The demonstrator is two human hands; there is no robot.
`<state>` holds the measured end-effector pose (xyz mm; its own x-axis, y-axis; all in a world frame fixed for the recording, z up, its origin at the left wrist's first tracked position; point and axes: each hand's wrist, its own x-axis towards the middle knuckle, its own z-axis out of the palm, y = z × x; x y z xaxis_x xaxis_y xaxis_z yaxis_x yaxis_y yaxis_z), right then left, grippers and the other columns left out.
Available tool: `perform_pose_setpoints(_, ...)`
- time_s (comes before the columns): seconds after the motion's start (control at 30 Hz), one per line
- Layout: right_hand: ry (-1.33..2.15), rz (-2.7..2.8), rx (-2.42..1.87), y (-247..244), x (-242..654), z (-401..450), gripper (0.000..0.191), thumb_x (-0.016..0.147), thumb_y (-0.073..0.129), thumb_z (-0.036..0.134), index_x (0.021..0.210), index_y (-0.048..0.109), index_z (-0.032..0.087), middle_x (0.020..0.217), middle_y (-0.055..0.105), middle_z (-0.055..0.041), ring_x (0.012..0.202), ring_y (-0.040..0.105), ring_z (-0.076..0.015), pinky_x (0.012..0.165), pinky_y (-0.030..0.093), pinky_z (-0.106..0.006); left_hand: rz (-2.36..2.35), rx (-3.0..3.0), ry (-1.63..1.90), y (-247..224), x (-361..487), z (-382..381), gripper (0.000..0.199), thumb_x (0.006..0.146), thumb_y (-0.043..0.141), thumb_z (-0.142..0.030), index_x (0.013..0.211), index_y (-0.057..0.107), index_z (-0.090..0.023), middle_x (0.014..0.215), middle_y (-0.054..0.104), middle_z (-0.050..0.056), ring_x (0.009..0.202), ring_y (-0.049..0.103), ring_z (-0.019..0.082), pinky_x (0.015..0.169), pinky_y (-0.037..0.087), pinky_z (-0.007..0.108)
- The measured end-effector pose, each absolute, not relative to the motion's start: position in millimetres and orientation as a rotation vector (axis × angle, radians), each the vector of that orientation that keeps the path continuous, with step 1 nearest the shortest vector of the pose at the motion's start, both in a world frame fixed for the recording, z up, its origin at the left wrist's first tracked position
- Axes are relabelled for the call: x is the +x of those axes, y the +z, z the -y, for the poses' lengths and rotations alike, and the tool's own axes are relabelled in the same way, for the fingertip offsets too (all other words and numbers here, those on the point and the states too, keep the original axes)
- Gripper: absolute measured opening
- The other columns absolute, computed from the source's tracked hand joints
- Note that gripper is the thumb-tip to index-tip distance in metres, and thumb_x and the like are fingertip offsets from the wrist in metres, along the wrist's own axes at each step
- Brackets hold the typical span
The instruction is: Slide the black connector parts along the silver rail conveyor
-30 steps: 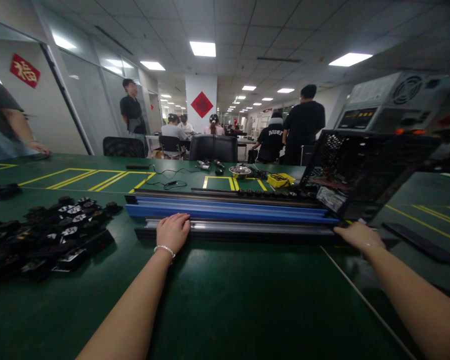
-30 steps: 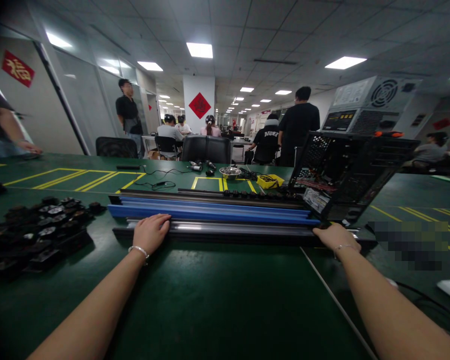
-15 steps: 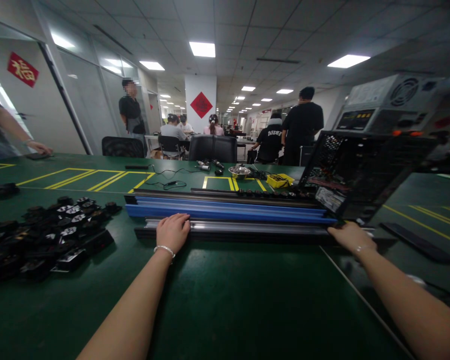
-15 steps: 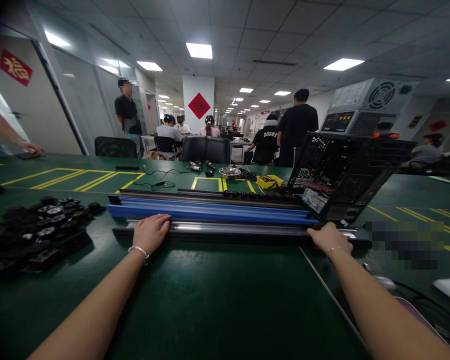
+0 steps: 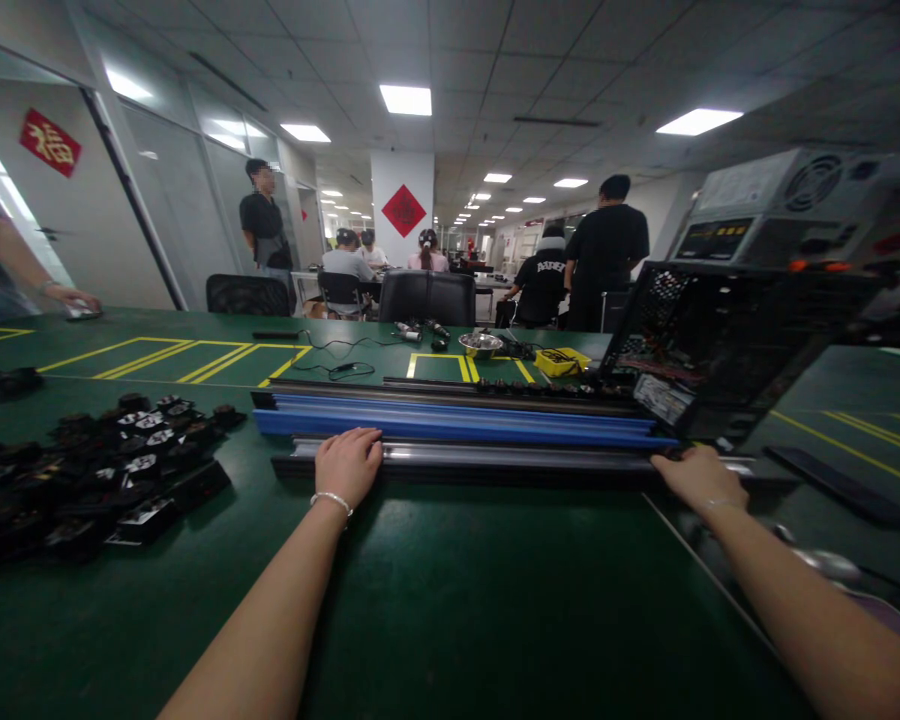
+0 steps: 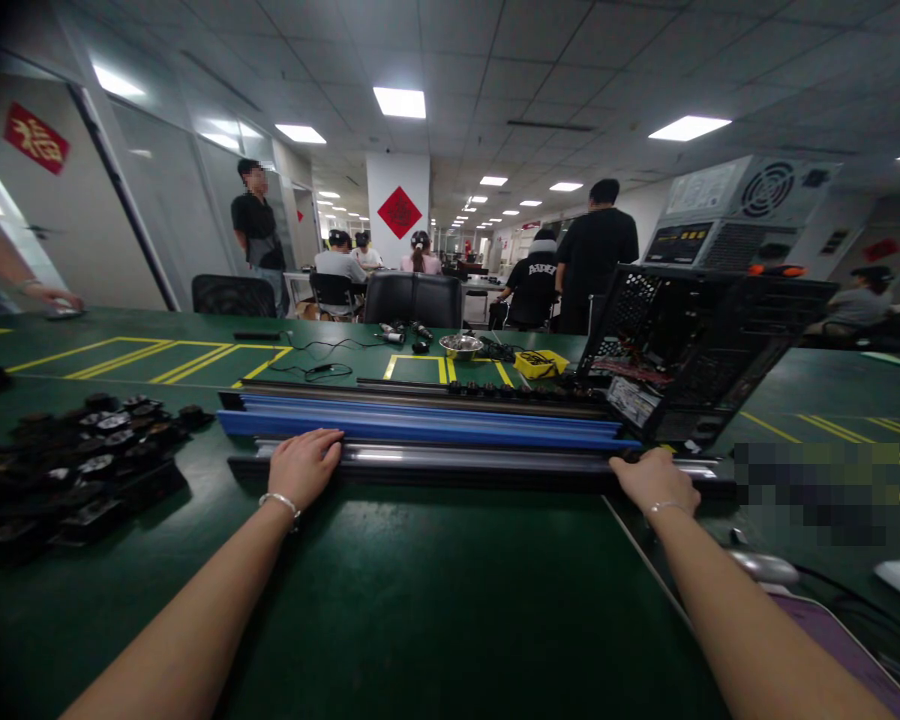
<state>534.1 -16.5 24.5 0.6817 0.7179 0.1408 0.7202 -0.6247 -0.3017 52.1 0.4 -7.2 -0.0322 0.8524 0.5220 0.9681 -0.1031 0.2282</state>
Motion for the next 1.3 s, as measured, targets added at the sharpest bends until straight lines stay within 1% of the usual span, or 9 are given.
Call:
perform_pose_setpoints(0.1, 0.085, 1.060, -2.603, 29.3, 526.8, 18.2, 0.059, 0.070, 0.045, 0.056, 0.113, 0.047, 0.016, 0.108, 0.055, -0.0220, 0.103, 0.051, -0.0356, 0.079, 0.038, -0.042, 1.954, -2.036, -0.829, -6.3, 52.3, 0.3, 0.033, 0.082, 0.036, -0.035, 0.100, 0.064, -0.029, 0.110, 0.064, -0.002, 0.105, 0.054, 0.017, 0.093, 0.033, 0.035)
perform_pose_setpoints(0.27, 0.073, 1.119, -2.635, 30.8, 520.4, 19.3, 0.056, 0.070, 0.043, 0.056, 0.111, 0.051, 0.018, 0.115, 0.054, -0.0185, 0.105, 0.049, -0.0358, 0.081, 0.037, -0.043, 1.974, -2.034, -0.824, -5.4, 52.8, 0.8, 0.033, 0.081, 0.037, -0.035, 0.100, 0.064, -0.031, 0.111, 0.064, -0.003, 0.106, 0.054, 0.017, 0.094, 0.033, 0.034)
perform_pose_setpoints(0.5, 0.050, 1.151, -2.623, 29.3, 515.2, 20.3, 0.056, 0.071, 0.041, 0.056, 0.109, 0.053, 0.018, 0.113, 0.056, -0.0173, 0.103, 0.052, -0.0348, 0.080, 0.039, -0.042, 1.961, -2.040, -0.814, -4.8, 53.1, 1.3, 0.034, 0.082, 0.036, -0.034, 0.100, 0.063, -0.029, 0.111, 0.064, -0.002, 0.105, 0.054, 0.017, 0.094, 0.033, 0.036)
perform_pose_setpoints(0.6, 0.049, 1.142, -2.609, 26.7, 514.9, 19.2, 0.058, 0.071, 0.041, 0.057, 0.111, 0.053, 0.017, 0.113, 0.056, -0.0177, 0.102, 0.052, -0.0353, 0.080, 0.040, -0.042, 1.968, -2.046, -0.812, -4.8, 53.1, 1.0, 0.034, 0.082, 0.036, -0.034, 0.101, 0.063, -0.029, 0.111, 0.064, -0.002, 0.106, 0.054, 0.017, 0.094, 0.034, 0.036)
perform_pose_setpoints(0.73, -0.017, 1.157, -2.580, 19.4, 516.0, 16.8, 0.058, 0.069, 0.042, 0.057, 0.108, 0.056, 0.016, 0.106, 0.060, -0.0163, 0.099, 0.054, -0.0351, 0.079, 0.043, -0.041, 1.989, -2.041, -0.811, -3.8, 53.6, 1.1, 0.033, 0.081, 0.037, -0.034, 0.100, 0.063, -0.030, 0.111, 0.064, -0.002, 0.106, 0.054, 0.017, 0.094, 0.033, 0.034)
perform_pose_setpoints(0.87, -0.119, 1.187, -2.534, 13.4, 513.7, 15.7, 0.056, 0.068, 0.045, 0.057, 0.104, 0.059, 0.016, 0.100, 0.062, -0.0157, 0.097, 0.055, -0.0346, 0.078, 0.045, -0.043, 1.981, -2.040, -0.812, -3.9, 53.8, 1.5, 0.033, 0.081, 0.037, -0.035, 0.100, 0.063, -0.030, 0.111, 0.064, -0.002, 0.106, 0.054, 0.017, 0.094, 0.033, 0.035)
perform_pose_setpoints(1.1, -0.119, 1.168, -2.492, 11.1, 500.8, 18.0, 0.056, 0.070, 0.042, 0.055, 0.108, 0.057, 0.016, 0.103, 0.061, -0.0161, 0.100, 0.053, -0.0345, 0.082, 0.043, -0.044, 1.950, -2.034, -0.819, -7.1, 52.6, -0.1, 0.034, 0.082, 0.035, -0.036, 0.100, 0.064, -0.029, 0.110, 0.064, -0.002, 0.105, 0.054, 0.018, 0.093, 0.034, 0.037)
perform_pose_setpoints(1.3, -0.154, 1.049, -2.457, 6.3, 484.4, 20.4, 0.051, 0.072, 0.040, 0.051, 0.106, 0.058, 0.016, 0.103, 0.060, -0.0158, 0.101, 0.052, -0.0326, 0.081, 0.043, -0.043, 1.957, -2.046, -0.819, -5.9, 52.7, 0.0, 0.034, 0.081, 0.036, -0.035, 0.100, 0.064, -0.029, 0.111, 0.064, -0.002, 0.106, 0.054, 0.018, 0.093, 0.034, 0.036)
